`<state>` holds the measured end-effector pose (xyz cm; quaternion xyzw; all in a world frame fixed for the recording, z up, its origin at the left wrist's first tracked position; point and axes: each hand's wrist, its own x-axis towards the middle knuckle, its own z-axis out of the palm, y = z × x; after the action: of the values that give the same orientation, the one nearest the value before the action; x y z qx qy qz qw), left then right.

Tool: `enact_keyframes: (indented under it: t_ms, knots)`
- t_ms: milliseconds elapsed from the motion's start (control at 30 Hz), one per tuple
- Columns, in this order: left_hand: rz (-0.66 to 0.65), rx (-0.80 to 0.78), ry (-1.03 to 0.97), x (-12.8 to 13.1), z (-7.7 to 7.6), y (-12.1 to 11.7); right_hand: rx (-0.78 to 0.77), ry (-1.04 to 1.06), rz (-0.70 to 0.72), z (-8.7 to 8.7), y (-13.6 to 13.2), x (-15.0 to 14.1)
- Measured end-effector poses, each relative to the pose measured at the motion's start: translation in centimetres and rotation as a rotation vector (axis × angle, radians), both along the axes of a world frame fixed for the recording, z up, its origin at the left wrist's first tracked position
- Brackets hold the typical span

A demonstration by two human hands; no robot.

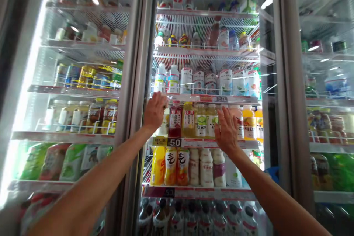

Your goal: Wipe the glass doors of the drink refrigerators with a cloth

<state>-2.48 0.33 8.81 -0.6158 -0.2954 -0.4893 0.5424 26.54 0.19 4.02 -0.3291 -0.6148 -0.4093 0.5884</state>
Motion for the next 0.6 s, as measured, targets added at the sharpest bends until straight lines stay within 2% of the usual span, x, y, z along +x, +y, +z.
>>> enact_keyframes:
  t_ms: [67, 100, 200, 233, 267, 300, 367, 433, 500, 600]
  knots:
    - [0.006, 0.031, -0.103, -0.6, -0.8, -0.2, -0.001, -0.013, 0.007, -0.3, -0.2, -0.7]
    - [0.010, 0.023, -0.044, -0.7, -1.7, -0.3, -0.005, -0.027, 0.008, -0.6, -0.2, -1.0]
    - [0.026, -0.046, 0.377, -0.8, -5.3, -1.1, -0.039, -0.084, 0.006, -1.5, -0.4, -1.8]
    - [0.035, -0.058, 0.456, -1.0, -6.2, -1.4, -0.053, -0.102, 0.006, -1.9, -0.5, -2.0]
    - [0.046, -0.056, 0.447, -1.1, -6.8, -1.6, -0.066, -0.115, 0.006, -2.3, -0.6, -2.2]
    - [0.059, -0.045, 0.356, -1.4, -7.2, -1.7, -0.074, -0.117, 0.007, -2.6, -0.6, -2.2]
    - [0.077, -0.024, 0.085, -1.8, -7.8, -1.7, -0.089, -0.105, 0.009, -3.6, -0.7, -2.3]
    - [0.081, -0.054, -0.003, -1.9, -9.7, -1.6, -0.113, -0.097, 0.011, -4.8, -0.7, -2.4]
    - [0.060, -0.110, 0.200, -1.6, -13.1, -1.8, -0.146, -0.122, 0.010, -6.3, -0.8, -2.7]
    - [-0.016, -0.148, 0.672, -1.1, -18.2, -2.4, -0.177, -0.197, 0.013, -8.2, -1.0, -3.2]
